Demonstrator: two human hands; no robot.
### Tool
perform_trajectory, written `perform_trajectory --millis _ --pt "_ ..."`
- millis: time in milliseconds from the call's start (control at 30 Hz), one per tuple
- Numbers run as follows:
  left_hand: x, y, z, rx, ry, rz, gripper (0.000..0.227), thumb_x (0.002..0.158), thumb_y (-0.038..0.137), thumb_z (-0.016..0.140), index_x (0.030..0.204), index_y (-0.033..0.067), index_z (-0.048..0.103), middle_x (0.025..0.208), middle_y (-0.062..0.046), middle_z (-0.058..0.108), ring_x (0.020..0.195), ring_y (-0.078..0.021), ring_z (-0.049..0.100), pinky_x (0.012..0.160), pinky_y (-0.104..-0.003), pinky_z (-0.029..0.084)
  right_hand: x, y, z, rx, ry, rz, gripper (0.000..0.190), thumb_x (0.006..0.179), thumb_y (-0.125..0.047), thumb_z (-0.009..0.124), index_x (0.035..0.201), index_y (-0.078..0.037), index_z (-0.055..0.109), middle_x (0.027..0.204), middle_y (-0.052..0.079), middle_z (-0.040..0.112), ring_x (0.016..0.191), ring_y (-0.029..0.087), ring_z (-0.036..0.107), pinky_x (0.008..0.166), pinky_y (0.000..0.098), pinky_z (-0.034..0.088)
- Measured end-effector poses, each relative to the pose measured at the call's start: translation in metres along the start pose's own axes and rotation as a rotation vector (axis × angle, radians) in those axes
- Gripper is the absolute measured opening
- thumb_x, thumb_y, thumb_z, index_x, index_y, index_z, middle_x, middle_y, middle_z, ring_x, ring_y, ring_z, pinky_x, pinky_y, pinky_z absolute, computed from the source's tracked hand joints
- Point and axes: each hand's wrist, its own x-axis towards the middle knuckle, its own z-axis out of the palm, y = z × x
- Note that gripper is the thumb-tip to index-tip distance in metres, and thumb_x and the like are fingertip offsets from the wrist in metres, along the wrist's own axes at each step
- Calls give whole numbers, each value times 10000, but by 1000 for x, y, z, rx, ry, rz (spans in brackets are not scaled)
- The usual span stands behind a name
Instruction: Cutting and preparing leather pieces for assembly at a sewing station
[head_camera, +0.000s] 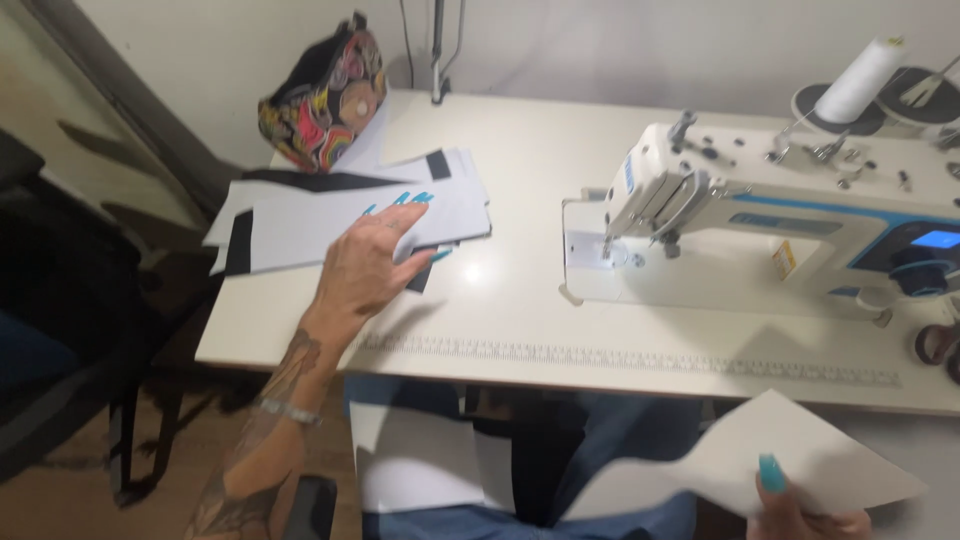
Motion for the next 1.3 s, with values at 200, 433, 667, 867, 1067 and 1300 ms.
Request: perform_trajectory --millis 200,433,667,867,1067,1300 --pt "32 -23 43 -37 -450 -49 733 797 556 369 1368 142 169 1422 -53 185 1313 -248 139 1014 -526 99 16 33 -21 -356 -159 156 259 649 -134 732 759 45 581 791 92 573 647 147 503 542 217 374" --pt "32 -47 79 256 -110 248 334 905 362 346 1134 171 497 1119 17 549 1084 -167 506 778 -326 448 16 -16 12 -414 -203 410 283 662 -98 718 778 134 604 844 142 593 749 225 527 649 255 383" --pt "35 -33 65 649 91 626 79 874 49 503 931 15 545 725 -14 594 591 -67 612 432 -182 529 8 -18 3 -331 -177 267 406 733 -257 667 510 5 451 532 -11 353 511 77 336 422 209 205" --pt "30 31 4 -291 394 -66 216 864 46 515 1075 54 560 764 -78 634 554 -192 553 536 -309 431 19 5 -20 -311 -217 338 229 682 -90 698 646 109 591 689 66 519 636 177 500 515 237 301" --pt "26 89 -68 -1536 823 -626 63 873 116 560 815 117 535 536 62 442 481 -15 406 476 -148 404 16 -24 -7 75 -467 615 309 778 -59 496 846 235 561 750 492 641 575 525 637 521 444 462" --pt "-4 65 -7 -1514 893 -1043 125 863 92 522 988 97 529 676 -1 546 544 -43 490 472 -168 407 3 -124 69 50 -416 903 503 796 -34 381 1297 10 404 1256 147 504 1111 311 476 903 437 370"
